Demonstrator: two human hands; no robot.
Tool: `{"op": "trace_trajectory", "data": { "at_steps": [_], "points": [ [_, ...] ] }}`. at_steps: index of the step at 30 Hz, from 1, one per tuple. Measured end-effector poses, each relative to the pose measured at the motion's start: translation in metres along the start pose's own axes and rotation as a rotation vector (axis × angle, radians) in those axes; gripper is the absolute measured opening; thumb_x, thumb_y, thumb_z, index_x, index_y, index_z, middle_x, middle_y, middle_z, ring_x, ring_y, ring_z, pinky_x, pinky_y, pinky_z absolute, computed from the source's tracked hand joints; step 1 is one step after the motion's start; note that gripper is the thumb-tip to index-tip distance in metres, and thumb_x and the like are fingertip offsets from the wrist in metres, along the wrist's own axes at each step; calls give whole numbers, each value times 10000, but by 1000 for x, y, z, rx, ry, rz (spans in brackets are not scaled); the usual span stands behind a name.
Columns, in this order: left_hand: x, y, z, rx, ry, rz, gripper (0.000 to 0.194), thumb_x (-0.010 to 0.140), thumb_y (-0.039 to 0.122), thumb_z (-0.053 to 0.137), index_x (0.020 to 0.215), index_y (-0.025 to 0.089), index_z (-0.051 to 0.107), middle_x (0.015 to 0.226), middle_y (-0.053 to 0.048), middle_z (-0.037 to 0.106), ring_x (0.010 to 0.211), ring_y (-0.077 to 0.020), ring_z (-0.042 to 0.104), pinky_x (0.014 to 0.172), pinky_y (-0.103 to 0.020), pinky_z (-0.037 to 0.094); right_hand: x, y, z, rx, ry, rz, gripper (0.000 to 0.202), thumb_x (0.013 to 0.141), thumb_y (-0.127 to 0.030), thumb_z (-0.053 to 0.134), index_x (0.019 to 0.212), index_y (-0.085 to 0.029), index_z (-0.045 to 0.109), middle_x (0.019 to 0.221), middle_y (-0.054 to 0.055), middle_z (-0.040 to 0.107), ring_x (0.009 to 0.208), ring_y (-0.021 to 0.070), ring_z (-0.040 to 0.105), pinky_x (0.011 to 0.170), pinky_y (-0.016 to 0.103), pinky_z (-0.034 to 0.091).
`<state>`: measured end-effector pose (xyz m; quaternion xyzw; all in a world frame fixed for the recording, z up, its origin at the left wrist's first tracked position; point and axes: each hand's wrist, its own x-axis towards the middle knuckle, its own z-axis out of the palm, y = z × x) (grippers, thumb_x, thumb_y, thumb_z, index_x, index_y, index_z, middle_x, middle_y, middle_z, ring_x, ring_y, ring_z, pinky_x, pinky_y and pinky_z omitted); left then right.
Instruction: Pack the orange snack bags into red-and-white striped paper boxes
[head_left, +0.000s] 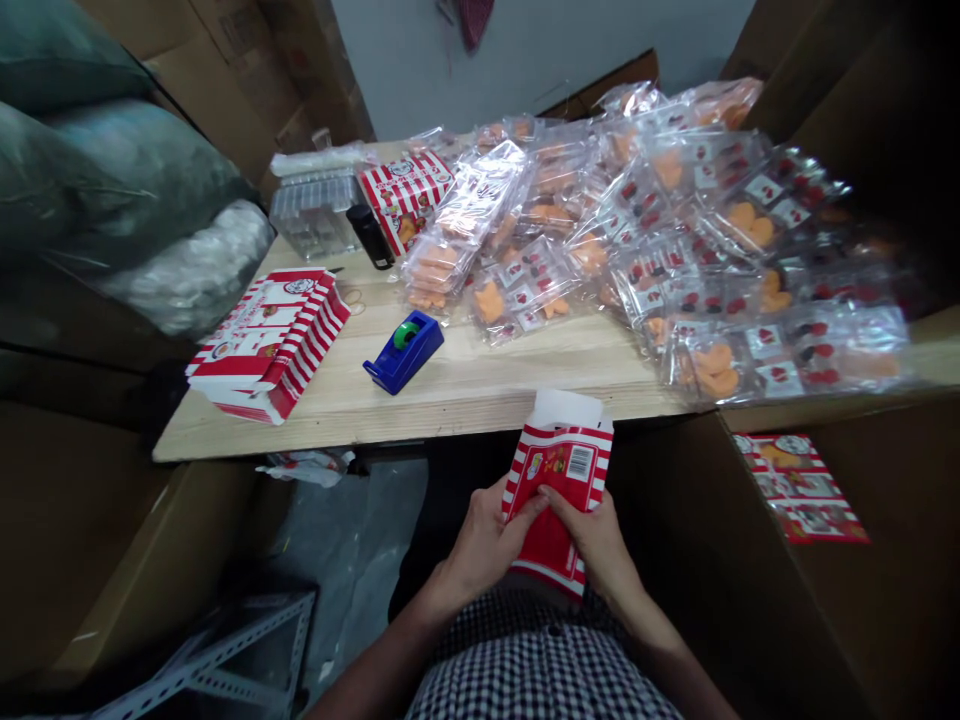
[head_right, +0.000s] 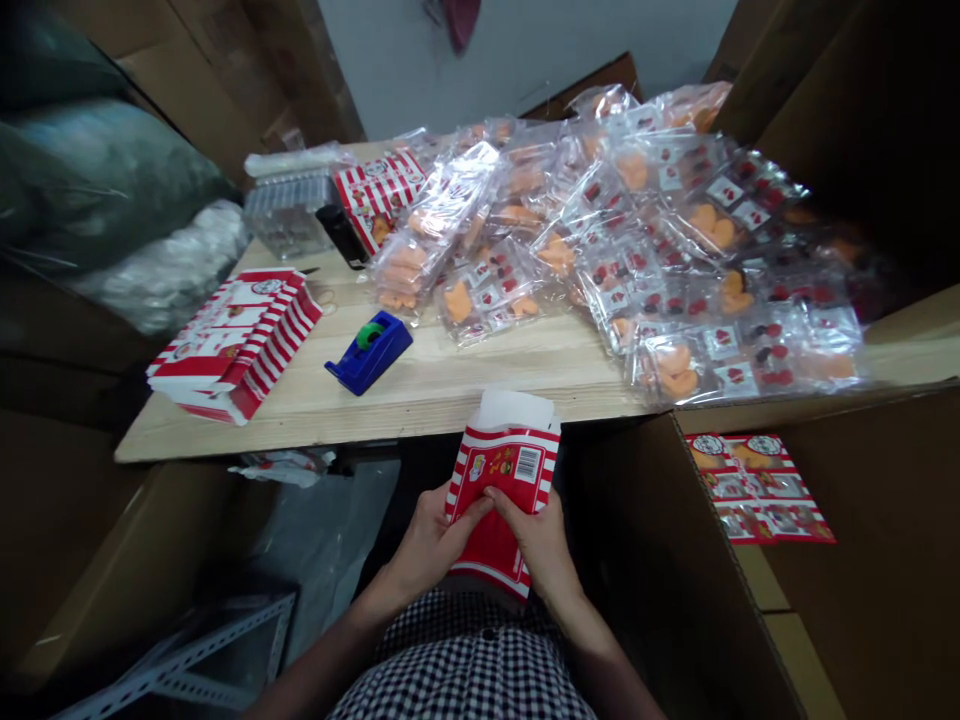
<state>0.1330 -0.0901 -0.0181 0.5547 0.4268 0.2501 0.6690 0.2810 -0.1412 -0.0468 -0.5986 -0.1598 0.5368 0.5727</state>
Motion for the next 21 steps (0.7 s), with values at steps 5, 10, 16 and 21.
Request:
{"op": "trace_trajectory", "data": {
  "at_steps": [5, 10, 16, 21],
  "points": [
    [1, -17, -12, -141, 34, -91, 353, 842, 400, 736, 1079, 144, 681, 1042, -92, 771, 880, -245, 725, 760, -338, 583, -5, -17, -18, 60, -260, 101, 550, 681, -397, 897, 1162, -233, 685, 1121, 83, 774, 1011, 296, 742, 903, 445, 585],
    [-4, -22, -14, -231, -16, -112, 430, 845, 401, 736, 1184, 154, 643, 1134, -111, 748, 996, -268, 715, 841, -376, 582, 3, -23, -30, 131, -332, 31, 640, 655, -454, 901, 1206, -242, 654, 1030, 72, 793, 896, 284, 763, 839, 444, 600],
    [5, -20, -26, -213, 85, 87, 529, 921, 432, 635, 1385, 196, 541, 1253, -128, 686, 1126, -249, 669, 974, -372, 531, 19, -9, -24, 68, -138, -12, 472, 650, -371, 917, 1052, -226, 716, 905, 39, 807, 759, 228, 758, 755, 359, 608],
    [15, -6, -41, -193, 213, 211, 480, 888, 320, 698, 1342, 216, 582, 1204, -111, 705, 1079, -214, 689, 944, -334, 549, 16, -9, -18, 43, -138, -22, 484, 672, -341, 912, 1095, -216, 712, 918, 45, 805, 768, 233, 756, 742, 355, 609]
  ]
}}
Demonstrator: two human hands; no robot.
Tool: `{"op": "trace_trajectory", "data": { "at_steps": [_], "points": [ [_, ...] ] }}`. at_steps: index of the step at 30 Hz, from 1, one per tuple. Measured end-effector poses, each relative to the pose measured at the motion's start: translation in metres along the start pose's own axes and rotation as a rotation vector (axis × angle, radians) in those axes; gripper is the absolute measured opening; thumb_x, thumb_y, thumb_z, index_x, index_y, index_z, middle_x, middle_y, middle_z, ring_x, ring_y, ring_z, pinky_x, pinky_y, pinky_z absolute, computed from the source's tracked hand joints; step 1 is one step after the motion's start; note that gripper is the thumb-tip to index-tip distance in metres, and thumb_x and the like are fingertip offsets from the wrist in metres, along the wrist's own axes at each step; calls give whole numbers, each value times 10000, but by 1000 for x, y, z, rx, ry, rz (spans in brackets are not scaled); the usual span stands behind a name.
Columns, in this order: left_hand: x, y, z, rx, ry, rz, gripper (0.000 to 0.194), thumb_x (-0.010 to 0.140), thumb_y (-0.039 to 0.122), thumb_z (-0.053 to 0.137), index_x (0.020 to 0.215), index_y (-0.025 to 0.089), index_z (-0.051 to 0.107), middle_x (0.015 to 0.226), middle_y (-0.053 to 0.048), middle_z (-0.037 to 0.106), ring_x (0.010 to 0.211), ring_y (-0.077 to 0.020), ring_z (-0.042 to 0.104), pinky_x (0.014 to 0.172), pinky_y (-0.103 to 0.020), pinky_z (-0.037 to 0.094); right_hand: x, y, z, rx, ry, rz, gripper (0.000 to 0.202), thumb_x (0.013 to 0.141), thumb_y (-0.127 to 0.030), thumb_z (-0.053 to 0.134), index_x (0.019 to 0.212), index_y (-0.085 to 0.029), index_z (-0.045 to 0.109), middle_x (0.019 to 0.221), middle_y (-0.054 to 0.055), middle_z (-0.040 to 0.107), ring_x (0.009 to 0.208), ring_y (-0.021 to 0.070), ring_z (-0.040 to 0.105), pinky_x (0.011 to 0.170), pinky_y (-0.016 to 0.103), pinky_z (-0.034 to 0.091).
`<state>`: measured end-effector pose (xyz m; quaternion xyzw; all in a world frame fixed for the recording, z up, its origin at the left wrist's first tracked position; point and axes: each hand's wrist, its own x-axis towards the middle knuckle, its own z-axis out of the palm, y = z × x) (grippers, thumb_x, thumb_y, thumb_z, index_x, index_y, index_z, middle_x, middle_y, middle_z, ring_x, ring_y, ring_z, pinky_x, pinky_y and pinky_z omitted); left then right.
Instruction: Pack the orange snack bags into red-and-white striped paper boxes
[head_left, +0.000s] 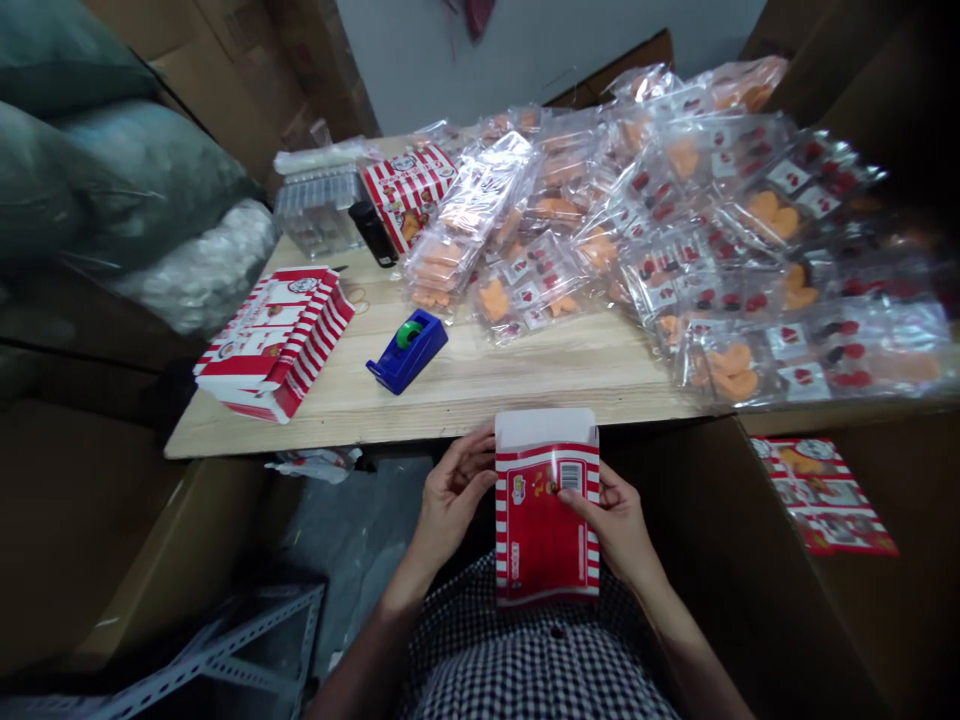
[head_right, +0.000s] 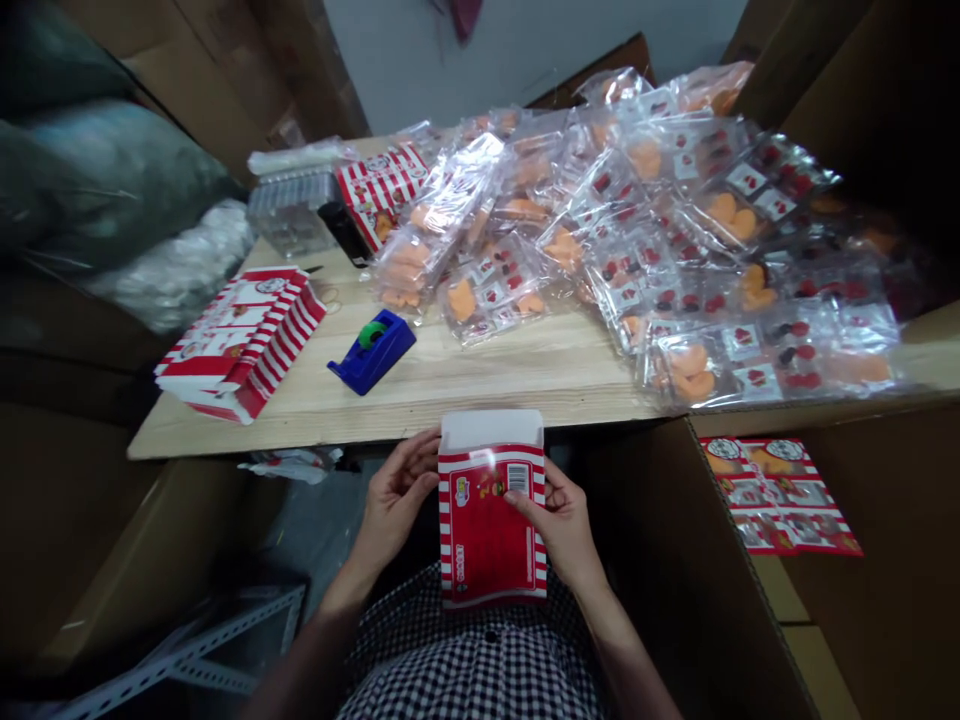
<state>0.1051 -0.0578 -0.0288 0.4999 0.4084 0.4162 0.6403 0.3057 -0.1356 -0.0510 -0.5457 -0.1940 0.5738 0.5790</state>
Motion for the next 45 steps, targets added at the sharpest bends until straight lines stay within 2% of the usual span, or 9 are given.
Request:
{"op": "trace_trajectory", "data": {
  "at_steps": [5, 10, 14, 16, 19, 25, 31, 37, 45],
  "points": [
    [8, 12, -2, 133, 29, 45, 324, 866, 331, 716, 1163, 199, 720, 1083, -83, 739, 944, -195, 703, 828, -292, 567, -5, 1, 7, -28, -12, 0, 452, 694, -357, 899, 1088, -232, 715, 926, 39, 808, 761, 236, 760, 735, 363, 617],
    [14, 11, -6, 293, -58, 53, 196, 882, 348, 694, 916, 164, 756, 883, -42, 714, 714, -131, 616, 647, -219, 484, -5, 8, 2, -80, -117, 5, 411, 698, -383, 888, 1040, -222, 727, 956, 55, 804, 829, 260, 763, 797, 408, 617],
    [19, 9, -10, 319, -45, 39, 207, 904, 353, 665, 877, 160, 737, 838, -35, 710, 746, -153, 618, 694, -237, 478, -5, -9, -4, -51, -141, -233, 651, 763, -399, 843, 1352, -294, 587, 1351, 82, 658, 1133, 276, 686, 995, 452, 547],
    [23, 13, -11, 316, -52, 30, 207, 909, 357, 657, 895, 164, 731, 822, -28, 703, 725, -148, 608, 680, -232, 468, -4, -23, -5, -66, -148, -315, 532, 871, -362, 749, 1374, -312, 581, 1449, 78, 571, 1224, 265, 634, 1066, 452, 499],
    [29, 24, -14, 309, -80, 40, 205, 929, 358, 631, 914, 172, 715, 807, -16, 680, 689, -134, 582, 653, -224, 449, 1, -39, -4, -142, -161, -383, 353, 927, -285, 683, 1279, -302, 676, 1431, 69, 558, 1209, 251, 636, 1062, 427, 508],
    [32, 29, -20, 296, -175, 75, 208, 970, 330, 566, 906, 173, 686, 814, -16, 637, 736, -140, 569, 685, -229, 440, 6, -39, 3, -147, -127, -433, 406, 896, -274, 724, 1293, -327, 661, 1351, 61, 578, 1143, 227, 655, 993, 394, 561],
    [27, 18, -21, 277, -154, 82, 205, 981, 323, 549, 915, 171, 669, 834, -18, 633, 754, -139, 563, 694, -228, 436, 7, -25, 9, -114, -125, -369, 302, 921, -320, 694, 1221, -282, 711, 1429, 68, 512, 1247, 248, 604, 1060, 384, 509],
    [27, 26, -14, 182, -48, 116, 155, 969, 335, 584, 1062, 212, 596, 852, 8, 611, 690, -112, 518, 627, -211, 407, 19, -44, 12, -215, -153, -413, 166, 920, -320, 698, 1064, -262, 755, 1181, 47, 650, 1073, 188, 660, 935, 265, 534],
    [7, -5, -20, 267, -53, 0, 237, 972, 369, 567, 845, 170, 571, 753, 21, 530, 677, -104, 464, 632, -211, 387, 28, -20, -1, -236, -166, -221, 121, 864, -352, 763, 881, -233, 762, 1050, 41, 698, 961, 177, 661, 836, 249, 522]
  ]
}}
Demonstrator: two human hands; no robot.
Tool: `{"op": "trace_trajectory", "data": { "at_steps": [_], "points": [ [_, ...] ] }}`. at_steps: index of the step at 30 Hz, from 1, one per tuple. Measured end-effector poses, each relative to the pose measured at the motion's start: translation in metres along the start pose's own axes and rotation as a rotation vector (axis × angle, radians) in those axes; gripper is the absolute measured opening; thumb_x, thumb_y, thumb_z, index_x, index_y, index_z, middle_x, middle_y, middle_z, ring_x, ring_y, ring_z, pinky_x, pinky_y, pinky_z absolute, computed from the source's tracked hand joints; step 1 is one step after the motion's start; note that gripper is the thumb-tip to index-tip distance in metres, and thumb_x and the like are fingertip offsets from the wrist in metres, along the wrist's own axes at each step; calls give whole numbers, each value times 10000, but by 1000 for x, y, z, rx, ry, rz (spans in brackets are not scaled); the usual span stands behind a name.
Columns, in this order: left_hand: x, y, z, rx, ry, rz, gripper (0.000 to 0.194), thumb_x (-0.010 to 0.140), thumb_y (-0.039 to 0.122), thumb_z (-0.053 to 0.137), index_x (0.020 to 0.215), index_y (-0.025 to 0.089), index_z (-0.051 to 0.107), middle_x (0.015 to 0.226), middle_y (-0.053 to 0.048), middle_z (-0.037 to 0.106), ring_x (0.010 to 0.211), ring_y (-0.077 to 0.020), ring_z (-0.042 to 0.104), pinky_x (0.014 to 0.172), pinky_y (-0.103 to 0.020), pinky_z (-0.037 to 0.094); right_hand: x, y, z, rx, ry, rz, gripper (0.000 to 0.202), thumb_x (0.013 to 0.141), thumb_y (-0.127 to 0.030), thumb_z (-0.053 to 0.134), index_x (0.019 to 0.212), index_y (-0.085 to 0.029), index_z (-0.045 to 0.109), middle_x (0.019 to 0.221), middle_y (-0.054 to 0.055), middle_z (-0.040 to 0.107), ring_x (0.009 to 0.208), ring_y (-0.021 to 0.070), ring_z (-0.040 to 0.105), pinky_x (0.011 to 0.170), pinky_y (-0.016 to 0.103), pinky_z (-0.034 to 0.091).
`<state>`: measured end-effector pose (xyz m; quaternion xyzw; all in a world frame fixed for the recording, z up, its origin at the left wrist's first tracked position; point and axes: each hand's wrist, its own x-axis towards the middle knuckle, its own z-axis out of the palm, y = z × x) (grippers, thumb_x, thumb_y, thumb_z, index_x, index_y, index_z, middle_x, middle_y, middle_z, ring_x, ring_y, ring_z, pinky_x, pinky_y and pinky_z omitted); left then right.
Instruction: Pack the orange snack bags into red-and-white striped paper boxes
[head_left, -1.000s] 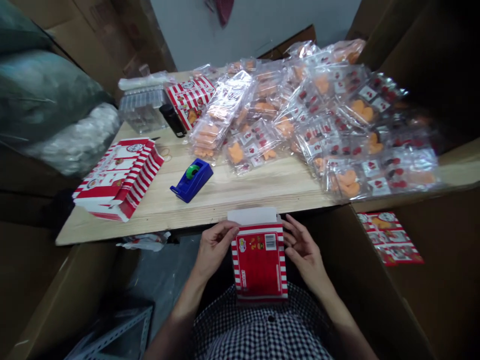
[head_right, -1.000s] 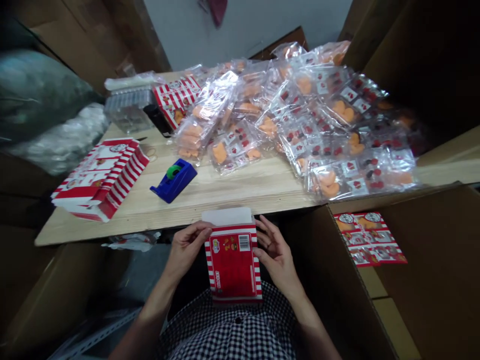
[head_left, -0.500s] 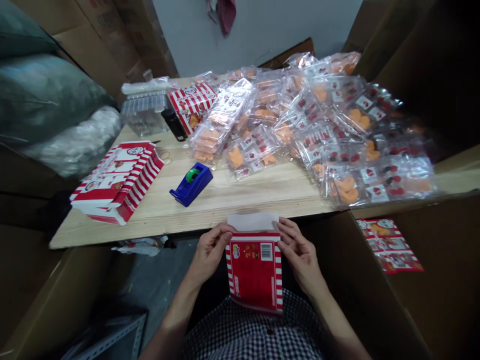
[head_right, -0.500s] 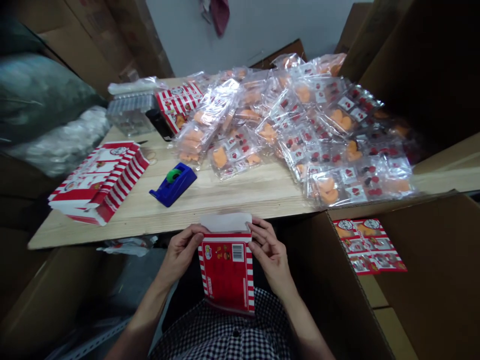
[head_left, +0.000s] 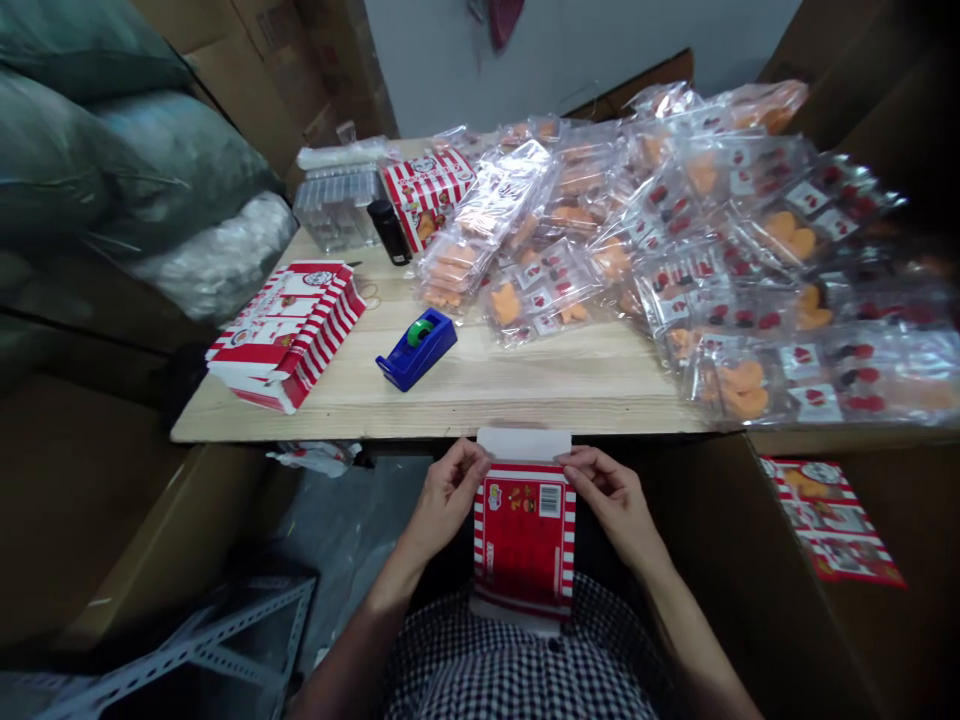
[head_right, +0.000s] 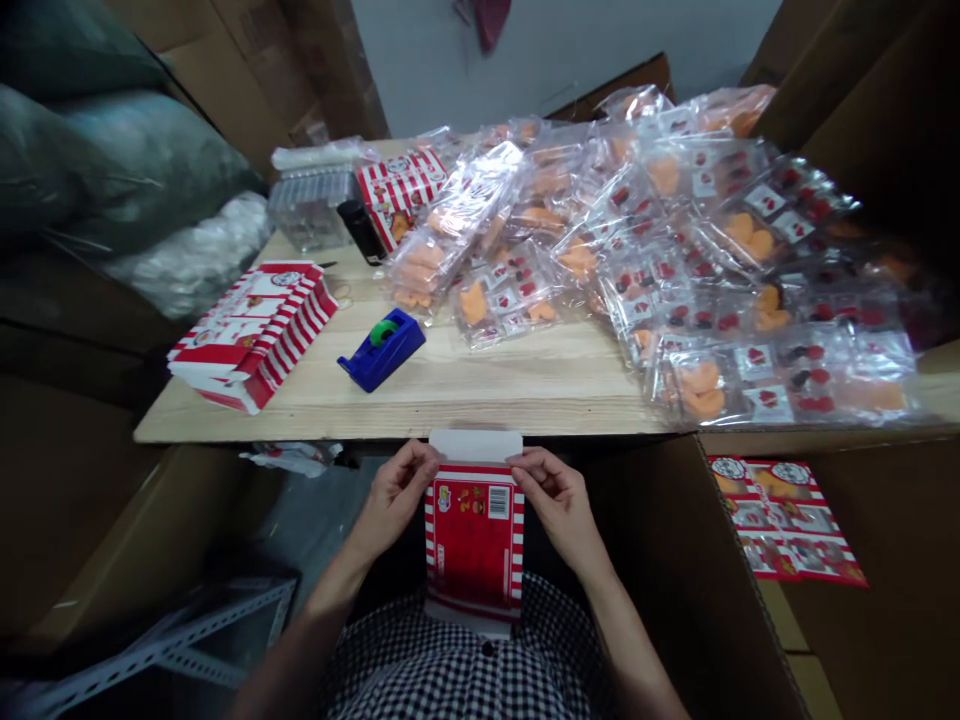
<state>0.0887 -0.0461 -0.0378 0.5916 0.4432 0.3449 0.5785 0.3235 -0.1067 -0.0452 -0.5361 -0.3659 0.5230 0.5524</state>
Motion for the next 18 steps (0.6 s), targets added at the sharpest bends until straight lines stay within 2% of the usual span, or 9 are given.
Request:
{"op": "trace_trajectory", "data": {
  "at_steps": [4, 6, 8, 10, 12, 14, 16, 18],
  "points": [
    [12, -13, 10, -170, 151, -11, 245, 884, 352, 698, 792, 167, 567, 742, 29, 577, 671, -89, 524, 645, -190, 412, 14, 21, 8, 138, 98, 46, 160, 782, -346, 839, 784, -212, 751, 967, 44, 745, 935, 192, 675, 828, 271, 529],
    [21, -16, 15, -342, 190, -46, 248, 829, 336, 758, 928, 197, 578, 790, 29, 650, 682, -100, 597, 682, -209, 463, 21, 28, 11, 164, 143, 41, 178, 745, -339, 866, 770, -207, 749, 872, 37, 749, 840, 181, 679, 768, 269, 538],
    [26, -17, 18, -488, 178, -97, 425, 797, 319, 787, 1141, 250, 546, 873, 18, 714, 698, -124, 662, 712, -253, 513, 24, 31, 14, 184, 164, 35, 187, 739, -332, 870, 774, -214, 730, 826, 20, 746, 761, 161, 675, 715, 259, 539],
    [28, -17, 19, -550, 157, -130, 525, 786, 297, 793, 1246, 258, 544, 943, -11, 749, 733, -146, 699, 736, -279, 536, 22, 28, 15, 212, 167, 31, 205, 750, -321, 865, 858, -239, 711, 845, 4, 752, 766, 155, 690, 714, 254, 547],
    [27, -15, 19, -566, 149, -148, 439, 772, 266, 796, 1178, 203, 641, 973, -43, 764, 784, -161, 714, 766, -277, 540, 19, 21, 15, 280, 124, 45, 363, 778, -302, 847, 1096, -300, 673, 948, -1, 764, 852, 166, 715, 774, 274, 563],
    [27, -14, 20, -577, 139, -170, 306, 760, 237, 796, 1046, 159, 718, 946, -57, 775, 789, -163, 713, 767, -265, 537, 18, 14, 14, 375, 13, 102, 573, 812, -291, 819, 1325, -347, 569, 1087, 15, 759, 959, 187, 723, 857, 321, 570],
    [27, -12, 22, -594, 123, -188, 250, 761, 218, 788, 1000, 159, 744, 953, -64, 782, 797, -167, 716, 760, -262, 539, 18, 8, 11, 449, -122, 184, 600, 840, -304, 788, 1389, -333, 548, 1189, 44, 741, 1039, 219, 716, 921, 371, 564],
    [27, -10, 24, -596, 105, -173, 220, 778, 210, 767, 995, 178, 757, 1105, -83, 769, 922, -198, 726, 821, -289, 546, 20, 6, 8, 458, -201, 235, 487, 852, -329, 771, 1319, -293, 637, 1242, 65, 727, 1103, 255, 701, 976, 415, 545]
  ]
}}
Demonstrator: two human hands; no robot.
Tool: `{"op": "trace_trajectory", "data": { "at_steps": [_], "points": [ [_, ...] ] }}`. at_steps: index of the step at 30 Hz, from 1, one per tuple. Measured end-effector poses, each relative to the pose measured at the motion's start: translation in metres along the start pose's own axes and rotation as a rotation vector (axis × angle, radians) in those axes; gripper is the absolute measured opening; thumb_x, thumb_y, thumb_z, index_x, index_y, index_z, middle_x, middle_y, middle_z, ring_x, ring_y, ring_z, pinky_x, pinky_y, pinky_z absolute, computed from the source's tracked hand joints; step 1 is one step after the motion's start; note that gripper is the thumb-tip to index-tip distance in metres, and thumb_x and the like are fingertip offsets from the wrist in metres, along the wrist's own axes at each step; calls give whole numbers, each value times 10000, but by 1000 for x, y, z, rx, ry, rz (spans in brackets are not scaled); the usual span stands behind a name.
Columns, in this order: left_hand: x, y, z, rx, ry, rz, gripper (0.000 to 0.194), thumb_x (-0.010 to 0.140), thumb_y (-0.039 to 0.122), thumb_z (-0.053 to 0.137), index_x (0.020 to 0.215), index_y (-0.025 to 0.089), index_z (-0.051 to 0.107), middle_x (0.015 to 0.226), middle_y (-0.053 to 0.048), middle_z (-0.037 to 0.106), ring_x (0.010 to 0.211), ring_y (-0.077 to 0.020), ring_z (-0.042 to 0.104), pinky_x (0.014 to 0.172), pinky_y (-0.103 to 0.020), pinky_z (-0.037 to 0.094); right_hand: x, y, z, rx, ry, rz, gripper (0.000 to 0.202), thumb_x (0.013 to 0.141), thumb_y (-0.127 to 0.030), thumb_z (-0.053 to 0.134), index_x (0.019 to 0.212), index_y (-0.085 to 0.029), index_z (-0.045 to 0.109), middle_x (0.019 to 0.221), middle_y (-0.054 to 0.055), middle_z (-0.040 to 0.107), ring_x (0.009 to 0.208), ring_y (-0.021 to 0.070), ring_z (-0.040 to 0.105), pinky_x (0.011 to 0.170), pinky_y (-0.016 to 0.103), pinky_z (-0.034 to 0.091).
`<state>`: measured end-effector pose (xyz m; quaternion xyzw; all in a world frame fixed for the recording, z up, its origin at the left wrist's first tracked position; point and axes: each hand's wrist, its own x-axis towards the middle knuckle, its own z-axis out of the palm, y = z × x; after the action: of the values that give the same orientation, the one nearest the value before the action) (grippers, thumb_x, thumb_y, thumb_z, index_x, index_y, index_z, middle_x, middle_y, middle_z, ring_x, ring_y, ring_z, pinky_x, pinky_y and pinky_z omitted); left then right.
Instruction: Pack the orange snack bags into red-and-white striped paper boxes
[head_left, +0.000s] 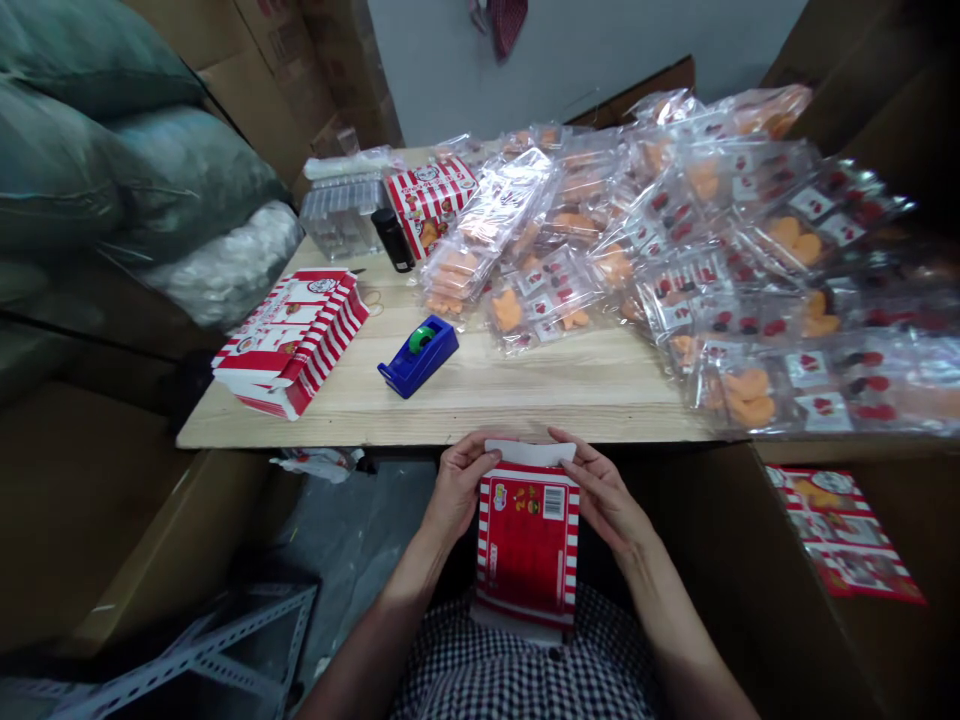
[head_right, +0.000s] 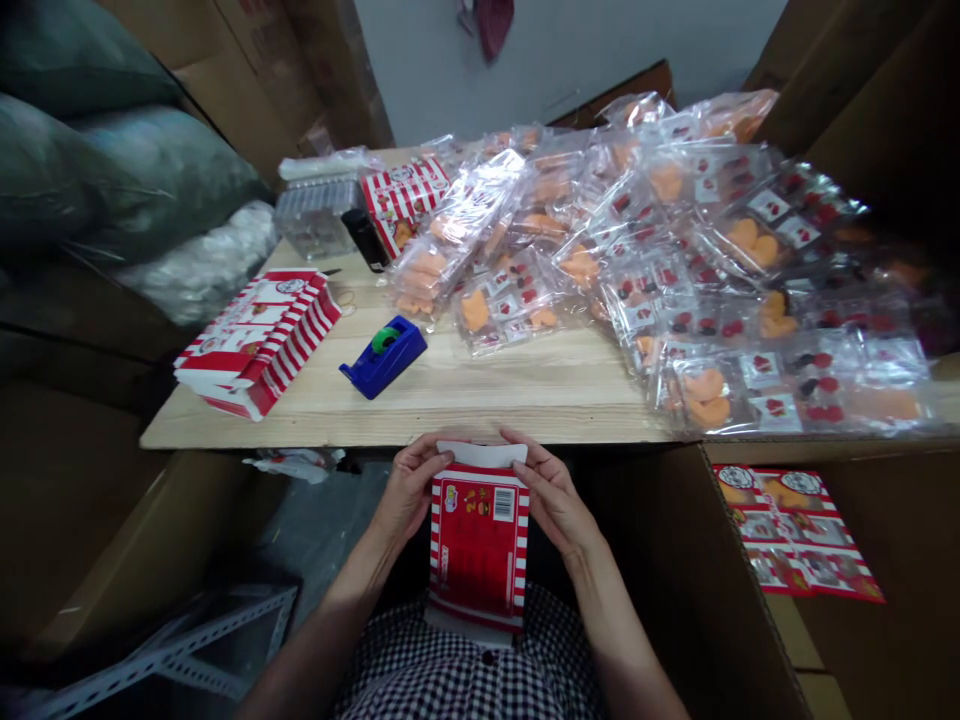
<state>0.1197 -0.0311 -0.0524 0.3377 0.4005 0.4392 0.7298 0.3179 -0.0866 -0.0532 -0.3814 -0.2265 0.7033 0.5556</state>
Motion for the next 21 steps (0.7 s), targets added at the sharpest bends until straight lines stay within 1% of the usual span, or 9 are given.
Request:
{"op": "trace_trajectory", "data": {
  "at_steps": [2, 4, 6, 9, 12, 15, 17, 19, 21],
  "points": [
    [-1, 2, 1, 48, -27, 59, 186, 813, 211, 731, 994, 194, 771, 1241, -90, 726, 1098, -242, 695, 948, -344, 526, 1, 0, -1, -45, 1, -13, 374, 858, -338, 763, 1224, -272, 715, 1282, 73, 712, 1194, 282, 658, 1051, 450, 496],
    [-3, 6, -1, 151, -80, 137, 183, 863, 218, 679, 1011, 197, 786, 1244, -96, 726, 1199, -266, 653, 1060, -393, 468, 0, 2, -3, -123, 26, -87, 269, 863, -336, 760, 1121, -260, 772, 1286, 75, 712, 1280, 290, 600, 1130, 463, 421],
    [-5, 11, -7, 263, -161, 183, 235, 913, 237, 621, 1077, 192, 782, 1208, -108, 741, 1230, -274, 637, 1109, -420, 428, -2, 4, -6, -191, 28, -157, 198, 875, -340, 748, 1050, -263, 798, 1254, 78, 728, 1303, 292, 581, 1155, 473, 385],
    [-8, 17, -16, 394, -265, 178, 239, 920, 264, 623, 1082, 190, 783, 1227, -118, 731, 1214, -282, 645, 1071, -421, 465, -6, 5, -14, -280, -37, -167, 155, 907, -350, 711, 996, -268, 807, 1258, 91, 722, 1249, 304, 619, 1088, 490, 445],
    [-9, 20, -19, 480, -262, 150, 161, 883, 271, 687, 953, 188, 806, 1202, -118, 741, 1150, -280, 679, 994, -402, 522, -10, -1, -20, -388, -105, -140, 162, 930, -348, 683, 999, -255, 796, 1322, 101, 682, 1259, 304, 609, 1057, 478, 465],
    [-9, 25, -14, 523, -254, 113, 140, 873, 278, 706, 908, 185, 804, 1175, -120, 750, 1095, -269, 702, 954, -392, 539, -13, -12, -16, -446, -110, -124, 148, 919, -354, 699, 933, -225, 771, 1248, 108, 721, 1189, 289, 655, 1007, 454, 502],
    [-7, 33, -9, 540, -304, 76, 140, 867, 285, 714, 925, 186, 794, 1211, -126, 734, 1094, -270, 701, 926, -382, 548, -14, -20, -8, -446, -89, -105, 147, 900, -363, 722, 899, -218, 744, 1220, 105, 735, 1111, 276, 696, 928, 426, 549],
    [-5, 43, -6, 571, -383, 37, 193, 873, 290, 706, 1028, 202, 780, 1279, -128, 701, 1125, -274, 687, 902, -369, 554, -14, -27, -1, -456, -88, -87, 185, 888, -368, 734, 1020, -238, 736, 1301, 98, 698, 1130, 270, 691, 906, 411, 568],
    [-3, 52, -5, 630, -447, 16, 285, 888, 293, 687, 1159, 229, 748, 1284, -122, 700, 1117, -267, 689, 880, -356, 557, -14, -30, 4, -486, -99, -78, 313, 889, -380, 730, 1179, -264, 711, 1344, 87, 674, 1190, 267, 663, 955, 419, 556]
  ]
}}
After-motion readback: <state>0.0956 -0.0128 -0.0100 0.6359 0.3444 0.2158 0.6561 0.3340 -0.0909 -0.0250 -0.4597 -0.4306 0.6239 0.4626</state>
